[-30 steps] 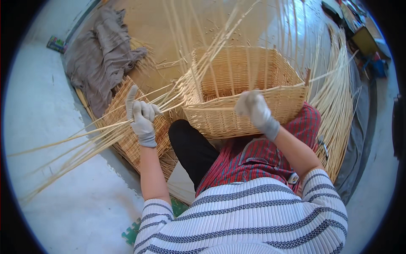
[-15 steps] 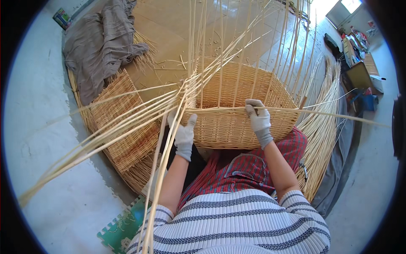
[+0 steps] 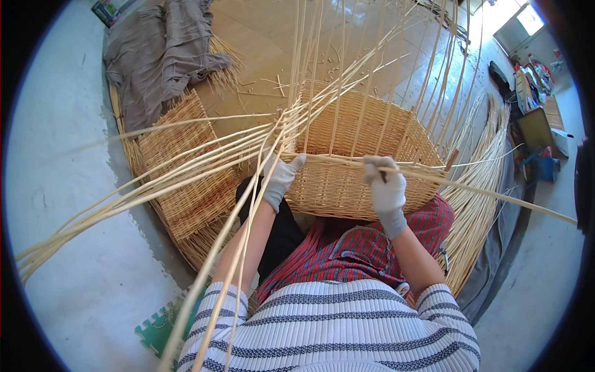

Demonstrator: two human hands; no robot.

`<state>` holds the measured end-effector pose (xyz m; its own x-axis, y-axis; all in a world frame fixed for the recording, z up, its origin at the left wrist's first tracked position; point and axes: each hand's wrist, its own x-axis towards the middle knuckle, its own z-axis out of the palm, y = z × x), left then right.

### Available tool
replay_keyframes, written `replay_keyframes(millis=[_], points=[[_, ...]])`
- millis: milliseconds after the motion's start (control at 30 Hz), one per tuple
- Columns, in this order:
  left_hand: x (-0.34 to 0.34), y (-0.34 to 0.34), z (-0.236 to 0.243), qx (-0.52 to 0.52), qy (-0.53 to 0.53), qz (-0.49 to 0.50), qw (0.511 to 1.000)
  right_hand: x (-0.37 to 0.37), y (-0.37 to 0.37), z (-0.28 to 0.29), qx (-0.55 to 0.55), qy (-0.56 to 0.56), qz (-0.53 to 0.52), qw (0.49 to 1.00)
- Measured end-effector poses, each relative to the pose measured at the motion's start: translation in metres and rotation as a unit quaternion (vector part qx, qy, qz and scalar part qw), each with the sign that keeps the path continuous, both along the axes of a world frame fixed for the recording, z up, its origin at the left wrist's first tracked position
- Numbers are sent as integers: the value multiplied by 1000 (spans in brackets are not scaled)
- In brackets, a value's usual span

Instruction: Traditional hand-weaving of a large wicker basket using bamboo or wood strips.

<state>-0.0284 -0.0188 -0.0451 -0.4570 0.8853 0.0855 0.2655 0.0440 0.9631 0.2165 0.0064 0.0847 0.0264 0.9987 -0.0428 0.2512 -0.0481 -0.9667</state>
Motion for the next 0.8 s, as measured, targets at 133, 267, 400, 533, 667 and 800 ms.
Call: replay_keyframes(millis=[133, 267, 400, 533, 667, 800], points=[[-5, -4, 22, -118, 14, 9, 993, -59, 54, 57, 168, -135, 151, 965], [27, 6, 41, -49, -104, 65, 991, -139, 156, 38, 261, -321, 76, 907], [-7, 14, 4, -41, -316, -11, 948, -150, 160, 28, 248, -159, 85, 952], [-3, 10, 29, -262, -358, 67, 894, -49, 59, -7, 67, 130, 48, 988], [14, 14, 43, -200, -369, 63, 906, 3, 17, -74, -13, 330, -44, 943], [36, -16, 30, 39, -237, 187, 953, 52, 27, -80, -123, 311, 15, 942]])
